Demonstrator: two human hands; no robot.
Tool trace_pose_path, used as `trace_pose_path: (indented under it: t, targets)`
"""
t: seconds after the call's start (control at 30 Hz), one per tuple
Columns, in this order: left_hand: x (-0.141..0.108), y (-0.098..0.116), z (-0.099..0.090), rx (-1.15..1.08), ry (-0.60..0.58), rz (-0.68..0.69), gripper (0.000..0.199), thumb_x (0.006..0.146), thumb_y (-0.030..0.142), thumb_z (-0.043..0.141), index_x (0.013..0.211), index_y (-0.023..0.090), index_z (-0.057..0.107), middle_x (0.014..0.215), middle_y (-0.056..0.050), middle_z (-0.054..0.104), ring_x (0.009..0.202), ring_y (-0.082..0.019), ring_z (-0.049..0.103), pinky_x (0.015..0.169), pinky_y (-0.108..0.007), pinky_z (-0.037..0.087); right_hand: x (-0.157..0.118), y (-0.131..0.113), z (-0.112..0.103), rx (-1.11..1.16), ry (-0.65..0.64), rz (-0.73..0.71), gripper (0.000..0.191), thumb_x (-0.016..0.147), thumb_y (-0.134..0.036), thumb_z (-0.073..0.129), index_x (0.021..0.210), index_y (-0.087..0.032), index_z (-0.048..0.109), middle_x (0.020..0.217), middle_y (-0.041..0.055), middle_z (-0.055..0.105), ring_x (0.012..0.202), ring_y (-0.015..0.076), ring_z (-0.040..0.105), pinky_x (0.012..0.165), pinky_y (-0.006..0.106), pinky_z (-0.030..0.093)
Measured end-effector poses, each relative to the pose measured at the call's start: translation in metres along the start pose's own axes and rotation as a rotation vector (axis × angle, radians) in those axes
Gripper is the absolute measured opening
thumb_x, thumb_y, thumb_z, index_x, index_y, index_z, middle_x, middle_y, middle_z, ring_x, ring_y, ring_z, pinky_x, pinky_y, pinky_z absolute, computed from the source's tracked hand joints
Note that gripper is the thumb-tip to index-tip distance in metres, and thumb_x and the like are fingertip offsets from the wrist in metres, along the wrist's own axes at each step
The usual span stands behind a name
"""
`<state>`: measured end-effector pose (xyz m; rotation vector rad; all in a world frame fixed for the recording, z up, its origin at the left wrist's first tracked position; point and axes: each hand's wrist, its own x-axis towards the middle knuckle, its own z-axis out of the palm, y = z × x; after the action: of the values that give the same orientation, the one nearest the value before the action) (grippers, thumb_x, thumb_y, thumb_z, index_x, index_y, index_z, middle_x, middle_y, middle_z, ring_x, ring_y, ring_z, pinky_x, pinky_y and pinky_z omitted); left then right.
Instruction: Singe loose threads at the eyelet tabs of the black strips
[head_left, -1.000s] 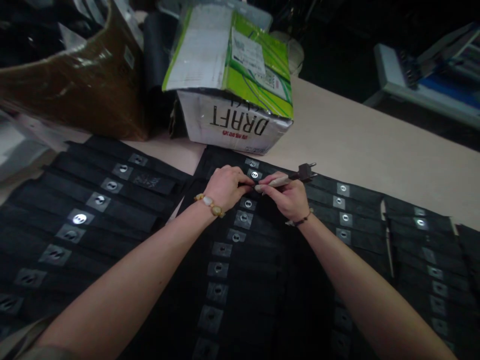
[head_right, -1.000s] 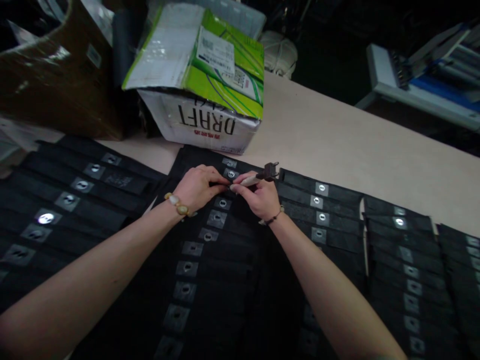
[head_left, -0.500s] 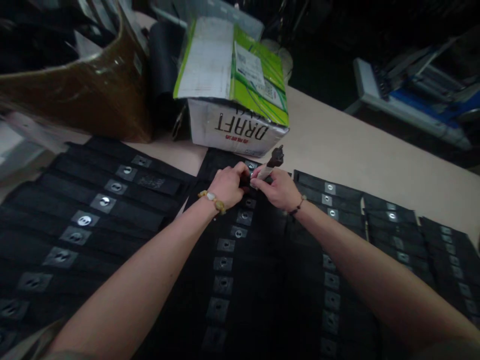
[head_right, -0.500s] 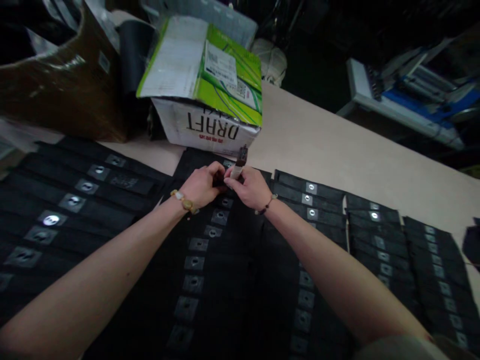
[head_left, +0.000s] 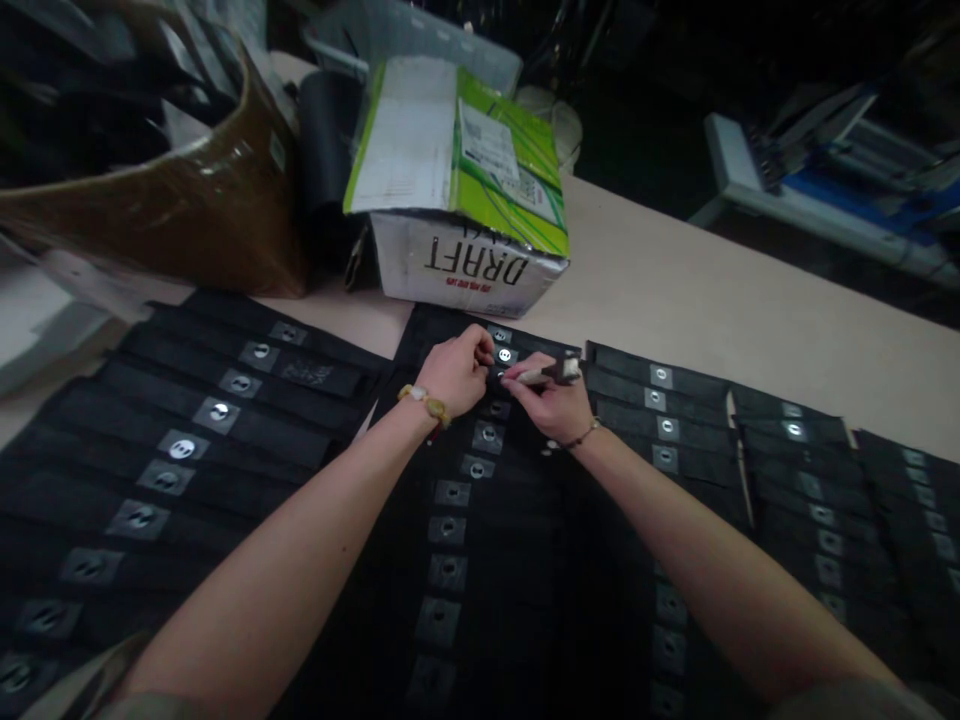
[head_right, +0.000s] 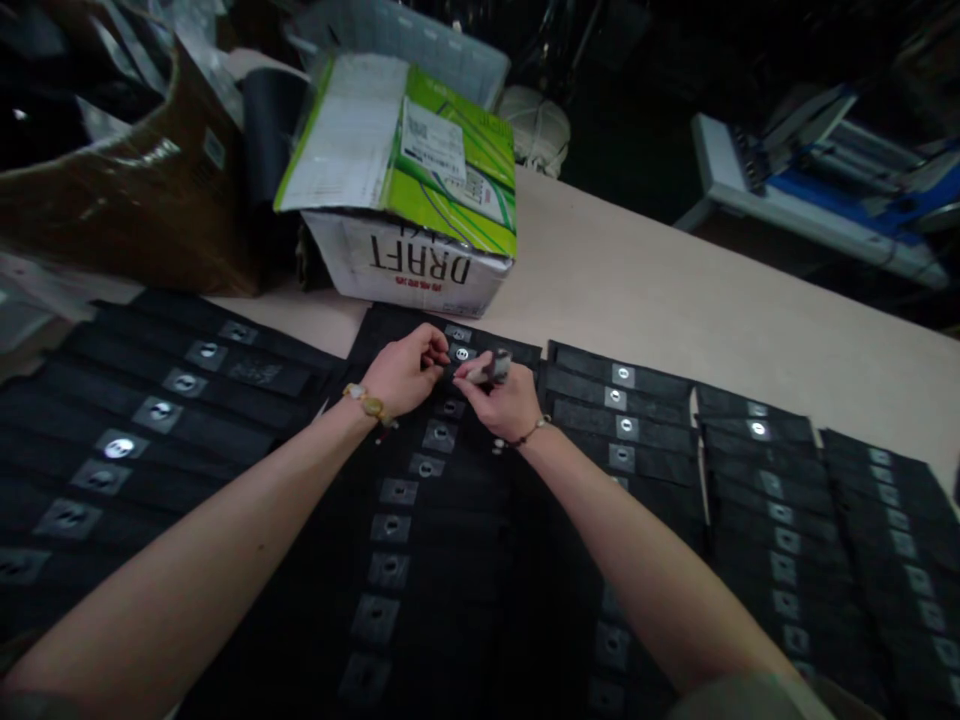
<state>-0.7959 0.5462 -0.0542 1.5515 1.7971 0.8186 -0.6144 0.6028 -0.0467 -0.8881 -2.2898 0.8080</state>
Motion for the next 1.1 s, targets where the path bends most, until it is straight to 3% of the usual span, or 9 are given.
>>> trace_pose_path:
  t: [0.1,0.23,0.43,0.63,0.77,0.93,1.1]
  targets:
    - [0.006,0.005,-0.001,0.043,0.029,-0.043,0.022,0.084,0.015,0.063,0.103,0.025,0.067,0.089,0.001,0.073,0.084,-0.017,0.067,0.077,-0.03,0.051,0.0,0.017,-0.003,0.073,0.05,0.091,0.012,0.082,-0.032,0.071,0.079,-0.02,0.072,0.082,0.0039,0.074,0.074,0.0191,0.069,0.075,0.036,0.055]
    - [0.014,0.01,0.001,0.286,0.046,0.026,0.019,0.089,0.034,0.064,0.105,0.033,0.075,0.103,-0.001,0.072,0.096,-0.021,0.066,0.08,-0.031,0.051,0.017,0.038,-0.009,0.277,0.22,0.171,0.02,0.081,-0.039,0.071,0.085,-0.019,0.072,0.083,0.005,0.074,0.075,0.0195,0.069,0.074,0.036,0.057]
    - [0.019,0.005,0.005,0.38,0.005,0.045,0.022,0.091,0.036,0.061,0.106,0.034,0.077,0.108,-0.001,0.074,0.106,-0.024,0.064,0.093,-0.038,0.044,0.027,0.044,-0.005,0.296,0.048,0.132,0.02,0.077,-0.038,0.074,0.08,-0.018,0.072,0.083,0.0042,0.073,0.076,0.0185,0.068,0.075,0.035,0.056]
    - [0.022,0.002,0.004,0.304,-0.006,0.025,0.021,0.09,0.036,0.062,0.103,0.035,0.078,0.109,0.0,0.075,0.106,-0.024,0.064,0.092,-0.04,0.042,0.027,0.042,-0.002,0.266,0.031,0.14,0.02,0.078,-0.037,0.073,0.081,-0.018,0.073,0.084,0.0041,0.074,0.076,0.0183,0.068,0.076,0.035,0.055]
    - [0.023,0.001,0.005,0.288,-0.009,0.018,0.019,0.089,0.035,0.063,0.101,0.033,0.077,0.107,-0.001,0.076,0.105,-0.025,0.065,0.091,-0.04,0.041,0.031,0.035,0.003,0.13,0.021,0.096,0.017,0.08,-0.036,0.07,0.079,-0.019,0.072,0.086,0.0036,0.074,0.079,0.0194,0.068,0.078,0.035,0.054]
    - [0.024,-0.002,0.005,0.182,0.042,-0.034,0.027,0.085,0.034,0.069,0.109,0.027,0.063,0.094,0.0,0.076,0.101,-0.025,0.067,0.093,-0.041,0.039,0.043,0.023,0.002,-0.118,-0.08,0.036,0.013,0.081,-0.031,0.066,0.082,-0.019,0.072,0.08,0.0037,0.072,0.076,0.0206,0.065,0.074,0.034,0.049]
    - [0.024,0.0,-0.001,0.152,-0.01,-0.037,0.03,0.082,0.023,0.065,0.11,0.026,0.054,0.096,0.0,0.076,0.105,-0.025,0.067,0.094,-0.042,0.039,0.061,0.013,-0.002,-0.108,-0.2,0.001,0.012,0.084,-0.03,0.062,0.083,-0.02,0.068,0.079,0.0018,0.069,0.075,0.0184,0.061,0.072,0.031,0.047]
